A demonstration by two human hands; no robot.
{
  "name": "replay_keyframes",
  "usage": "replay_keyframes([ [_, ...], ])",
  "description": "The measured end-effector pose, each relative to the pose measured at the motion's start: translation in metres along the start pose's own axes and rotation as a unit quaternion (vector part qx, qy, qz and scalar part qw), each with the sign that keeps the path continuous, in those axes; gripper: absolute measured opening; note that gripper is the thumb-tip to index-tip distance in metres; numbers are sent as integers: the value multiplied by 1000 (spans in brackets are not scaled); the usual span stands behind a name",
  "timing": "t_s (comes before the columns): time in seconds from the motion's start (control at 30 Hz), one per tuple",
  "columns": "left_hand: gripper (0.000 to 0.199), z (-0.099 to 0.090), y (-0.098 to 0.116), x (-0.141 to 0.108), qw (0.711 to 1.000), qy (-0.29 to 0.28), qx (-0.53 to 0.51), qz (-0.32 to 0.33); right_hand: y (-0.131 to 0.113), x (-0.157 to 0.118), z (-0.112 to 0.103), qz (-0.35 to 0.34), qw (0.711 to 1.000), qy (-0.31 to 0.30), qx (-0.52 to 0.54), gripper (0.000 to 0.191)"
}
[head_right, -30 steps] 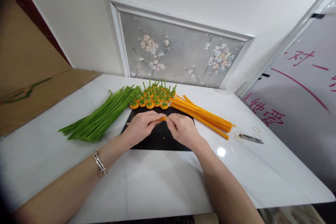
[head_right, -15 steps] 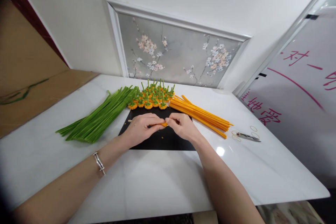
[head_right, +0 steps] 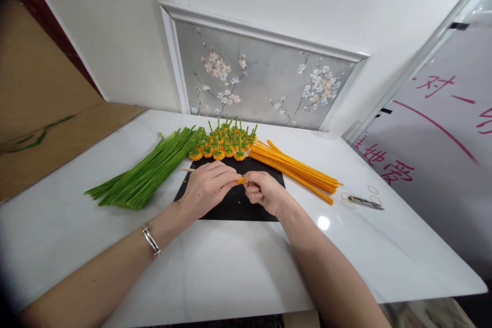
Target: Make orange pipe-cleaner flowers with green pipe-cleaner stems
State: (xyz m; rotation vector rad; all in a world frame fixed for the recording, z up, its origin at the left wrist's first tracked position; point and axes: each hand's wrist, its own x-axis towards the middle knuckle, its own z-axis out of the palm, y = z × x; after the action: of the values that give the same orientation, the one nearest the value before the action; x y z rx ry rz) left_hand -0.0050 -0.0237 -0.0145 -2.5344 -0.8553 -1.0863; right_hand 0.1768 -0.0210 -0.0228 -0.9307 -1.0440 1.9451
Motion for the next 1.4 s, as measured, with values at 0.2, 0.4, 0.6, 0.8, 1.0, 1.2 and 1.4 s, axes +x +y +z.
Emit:
replay_keyframes([
  [0.2,21,-5,0,1,997,-23,51,59,1,3,-2,67,997,-38,17,26],
  [0.4,10,0,-9,0,995,49,-71,-45,0,-4,5,-135,984,66,-92,29],
  [0.6,9,2,-15,-2,983,64,-130,-113,4,-11,8,-466,714,192,-486,14],
  [0.8,9,3,-11,-1,961,23,-204,-188,10,-7,-3,-530,583,185,-588,22],
  [1.0,12,4,-8,-1,952,14,-227,-204,8,-7,-8,-520,539,178,-638,21],
  [1.2,12,2,-6,0,960,14,-199,-198,10,-5,-4,-512,516,193,-659,21],
  [1.4,10,2,-2,0,979,43,-133,-151,12,-2,1,-491,541,194,-655,24],
])
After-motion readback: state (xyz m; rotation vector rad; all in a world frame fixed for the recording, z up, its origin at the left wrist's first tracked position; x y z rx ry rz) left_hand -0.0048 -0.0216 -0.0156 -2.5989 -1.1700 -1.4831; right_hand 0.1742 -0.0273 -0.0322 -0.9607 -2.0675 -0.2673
